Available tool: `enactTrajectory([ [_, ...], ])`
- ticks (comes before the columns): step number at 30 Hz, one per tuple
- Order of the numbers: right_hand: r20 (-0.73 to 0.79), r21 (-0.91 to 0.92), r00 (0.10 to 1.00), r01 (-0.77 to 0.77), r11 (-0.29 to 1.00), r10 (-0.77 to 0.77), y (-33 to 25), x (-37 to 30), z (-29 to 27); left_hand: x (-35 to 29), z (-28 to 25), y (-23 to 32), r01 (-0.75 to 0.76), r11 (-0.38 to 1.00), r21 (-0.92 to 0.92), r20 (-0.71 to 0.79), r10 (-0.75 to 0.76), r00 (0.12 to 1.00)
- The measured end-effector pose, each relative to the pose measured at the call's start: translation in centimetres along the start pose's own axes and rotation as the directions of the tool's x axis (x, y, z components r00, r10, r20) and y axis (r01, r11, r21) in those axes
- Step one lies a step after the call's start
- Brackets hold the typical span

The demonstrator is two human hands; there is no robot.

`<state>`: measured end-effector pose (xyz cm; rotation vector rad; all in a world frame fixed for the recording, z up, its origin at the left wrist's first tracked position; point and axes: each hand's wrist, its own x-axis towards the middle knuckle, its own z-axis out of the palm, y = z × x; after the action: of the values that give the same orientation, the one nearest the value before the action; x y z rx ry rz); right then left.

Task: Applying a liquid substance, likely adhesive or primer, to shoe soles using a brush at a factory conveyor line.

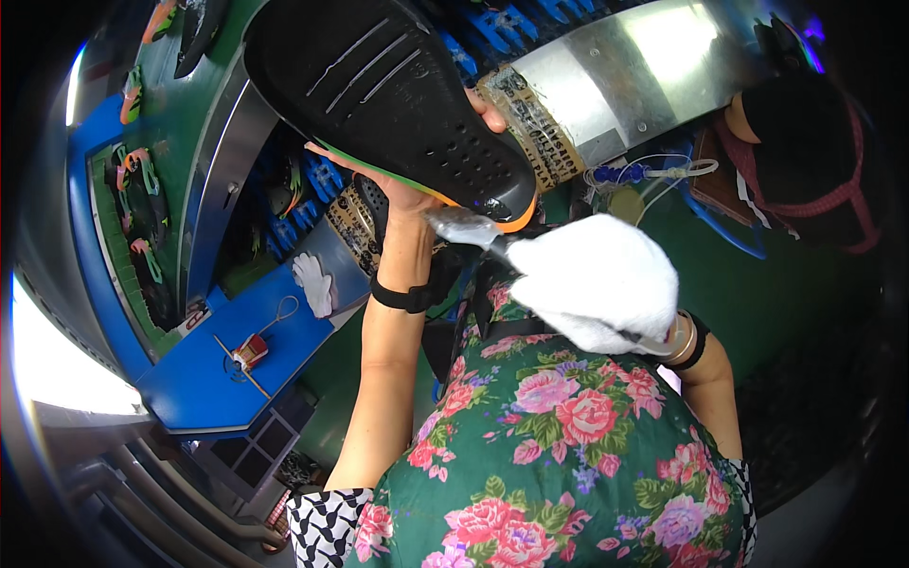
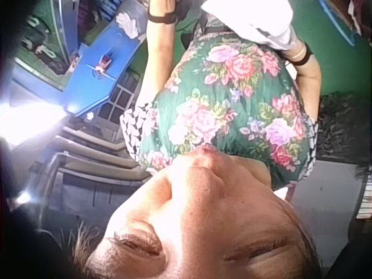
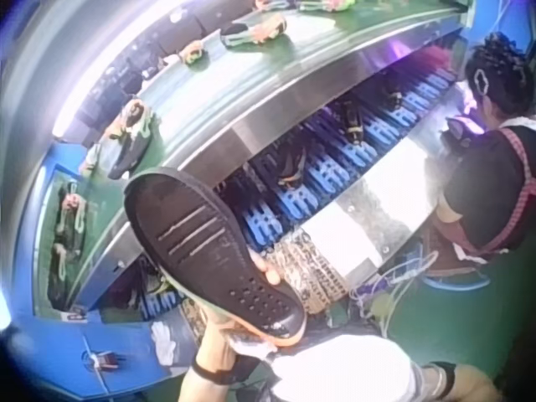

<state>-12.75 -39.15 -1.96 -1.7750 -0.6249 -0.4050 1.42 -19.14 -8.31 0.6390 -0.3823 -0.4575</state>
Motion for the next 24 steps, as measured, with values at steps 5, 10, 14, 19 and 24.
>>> enactTrajectory([
  [5,-0.016,-0.104,0.999,-0.052,0.993,0.05,0.0,-0.6,-0.6,0.2,0.8,-0.3,-0.009,1.0,0.03,-0.012,0.009,1.0],
  [10,0.01,-0.075,1.0,-0.007,0.997,0.008,-0.2,-0.7,0.5,-0.2,0.7,0.1,-0.032,0.996,0.08,-0.004,0.033,0.999],
  [14,0.008,-0.009,1.0,-0.029,1.0,0.029,-0.8,0.2,0.0,0.1,1.1,-0.2,-0.034,0.996,0.079,0.005,0.034,0.999],
  [19,-0.082,-0.108,0.988,-0.143,0.984,0.134,-0.7,0.2,-0.5,0.0,0.6,0.5,-0.079,0.98,0.181,0.062,0.068,0.996],
  [24,-0.075,-0.142,0.991,-0.118,0.983,0.108,0.0,-0.4,-0.8,0.1,1.4,0.3,-0.057,0.994,0.088,0.044,0.053,0.998],
])
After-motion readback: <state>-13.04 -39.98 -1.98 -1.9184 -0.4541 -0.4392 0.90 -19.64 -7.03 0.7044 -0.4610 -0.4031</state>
